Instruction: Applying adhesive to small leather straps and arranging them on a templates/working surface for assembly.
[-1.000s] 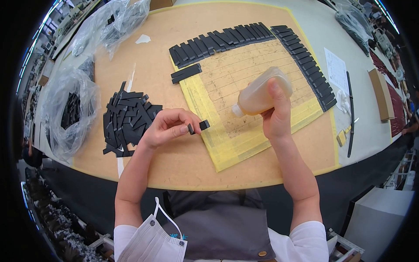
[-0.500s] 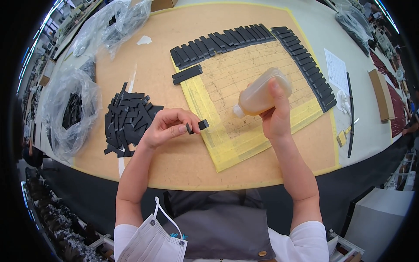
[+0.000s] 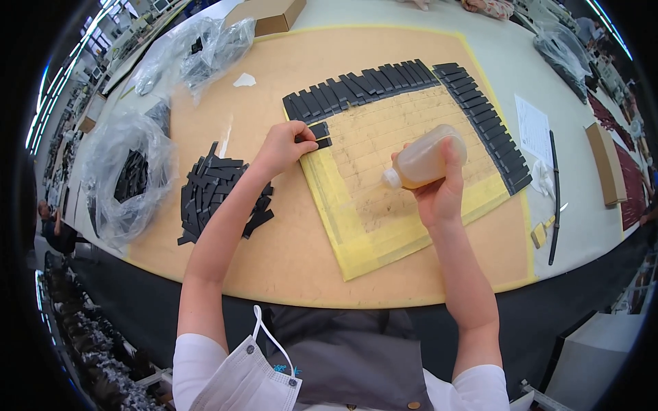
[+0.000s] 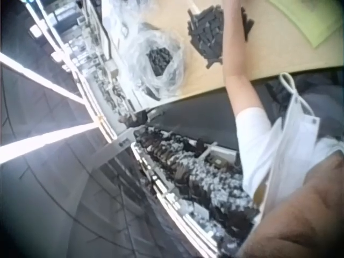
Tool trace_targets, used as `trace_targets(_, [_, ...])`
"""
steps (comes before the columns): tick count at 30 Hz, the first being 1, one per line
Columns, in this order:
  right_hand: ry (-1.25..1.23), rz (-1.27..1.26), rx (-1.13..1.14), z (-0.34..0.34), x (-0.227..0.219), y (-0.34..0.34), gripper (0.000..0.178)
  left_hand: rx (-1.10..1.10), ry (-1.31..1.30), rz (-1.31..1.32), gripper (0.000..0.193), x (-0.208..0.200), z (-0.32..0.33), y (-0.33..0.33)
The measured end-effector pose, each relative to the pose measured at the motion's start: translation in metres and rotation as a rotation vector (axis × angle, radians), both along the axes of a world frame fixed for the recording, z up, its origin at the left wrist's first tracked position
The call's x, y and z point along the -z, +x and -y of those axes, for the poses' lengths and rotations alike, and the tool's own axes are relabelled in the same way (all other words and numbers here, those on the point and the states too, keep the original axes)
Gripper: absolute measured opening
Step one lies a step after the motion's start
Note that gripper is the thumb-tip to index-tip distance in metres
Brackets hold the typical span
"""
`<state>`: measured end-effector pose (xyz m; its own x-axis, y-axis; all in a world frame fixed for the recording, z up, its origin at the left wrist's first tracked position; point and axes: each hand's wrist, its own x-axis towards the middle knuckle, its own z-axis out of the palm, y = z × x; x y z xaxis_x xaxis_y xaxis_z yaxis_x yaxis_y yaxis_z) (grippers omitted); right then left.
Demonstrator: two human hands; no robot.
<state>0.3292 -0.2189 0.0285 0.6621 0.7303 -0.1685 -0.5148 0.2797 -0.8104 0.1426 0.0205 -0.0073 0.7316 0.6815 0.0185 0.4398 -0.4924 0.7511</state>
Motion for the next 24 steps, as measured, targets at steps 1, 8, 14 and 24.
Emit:
trace_targets(1, [-0.003,-0.009,0.006,0.0,-0.001,0.0,0.079,0.002,0.088,0.028,0.013,0.002,0.002,0.001])
trace_targets(8, [0.029,-0.032,-0.011,0.002,-0.003,-0.002,0.081,-0.048,0.167,0.059,0.014,0.006,0.007,0.002])
trace_targets(14, [0.011,0.003,-0.03,0.001,0.0,-0.003,0.08,-0.073,0.109,0.152,0.015,-0.012,0.008,-0.015])
trace_targets(24, [0.116,-0.088,-0.082,-0.002,0.016,0.006,0.078,0.047,0.232,-0.393,0.025,-0.043,0.083,-0.143])
